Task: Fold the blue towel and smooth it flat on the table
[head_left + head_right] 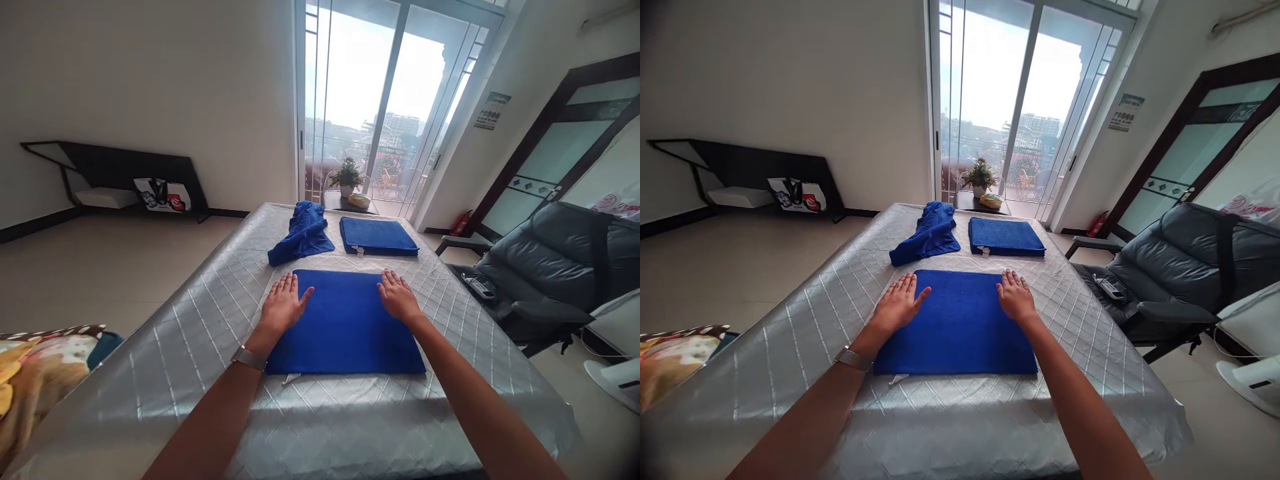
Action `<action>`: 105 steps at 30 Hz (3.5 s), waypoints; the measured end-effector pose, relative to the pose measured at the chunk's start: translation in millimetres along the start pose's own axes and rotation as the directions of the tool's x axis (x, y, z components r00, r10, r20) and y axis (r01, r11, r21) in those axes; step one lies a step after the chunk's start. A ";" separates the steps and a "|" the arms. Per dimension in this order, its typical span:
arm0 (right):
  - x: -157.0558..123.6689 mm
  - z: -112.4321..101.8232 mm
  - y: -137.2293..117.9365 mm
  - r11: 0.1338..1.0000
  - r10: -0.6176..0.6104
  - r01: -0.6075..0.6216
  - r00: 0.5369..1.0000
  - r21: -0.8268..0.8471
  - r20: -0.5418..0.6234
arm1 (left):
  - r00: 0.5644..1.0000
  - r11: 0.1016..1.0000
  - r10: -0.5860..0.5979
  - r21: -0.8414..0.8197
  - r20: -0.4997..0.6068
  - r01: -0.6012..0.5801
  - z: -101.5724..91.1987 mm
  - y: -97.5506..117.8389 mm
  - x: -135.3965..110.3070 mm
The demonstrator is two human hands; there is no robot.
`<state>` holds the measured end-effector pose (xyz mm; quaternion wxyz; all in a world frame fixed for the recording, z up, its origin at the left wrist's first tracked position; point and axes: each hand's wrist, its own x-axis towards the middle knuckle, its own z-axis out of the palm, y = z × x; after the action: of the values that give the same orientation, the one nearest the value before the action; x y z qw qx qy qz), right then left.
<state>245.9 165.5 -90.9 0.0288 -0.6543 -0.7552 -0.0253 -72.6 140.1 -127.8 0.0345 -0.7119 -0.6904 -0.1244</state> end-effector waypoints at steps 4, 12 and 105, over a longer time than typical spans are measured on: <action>24.6 14.0 2.4 0.997 0.023 -0.030 0.995 0.071 0.098 | 0.997 0.998 0.057 -0.006 0.051 -0.057 -1.2 3.5 -2.9; 26.8 37.8 9.3 0.984 0.019 -0.030 0.998 0.173 0.067 | 0.984 0.982 0.177 -0.075 0.034 -0.175 -17.5 20.9 -5.1; -50.5 24.7 -8.2 0.965 0.080 -0.076 0.997 0.250 -0.006 | 0.925 0.941 0.336 -0.096 0.176 -0.324 12.9 120.4 -5.2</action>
<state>244.7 116.4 -119.4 0.1177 -0.6746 -0.7258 0.0658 48.3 132.6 -126.6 -0.0342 -0.8272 -0.5564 -0.0705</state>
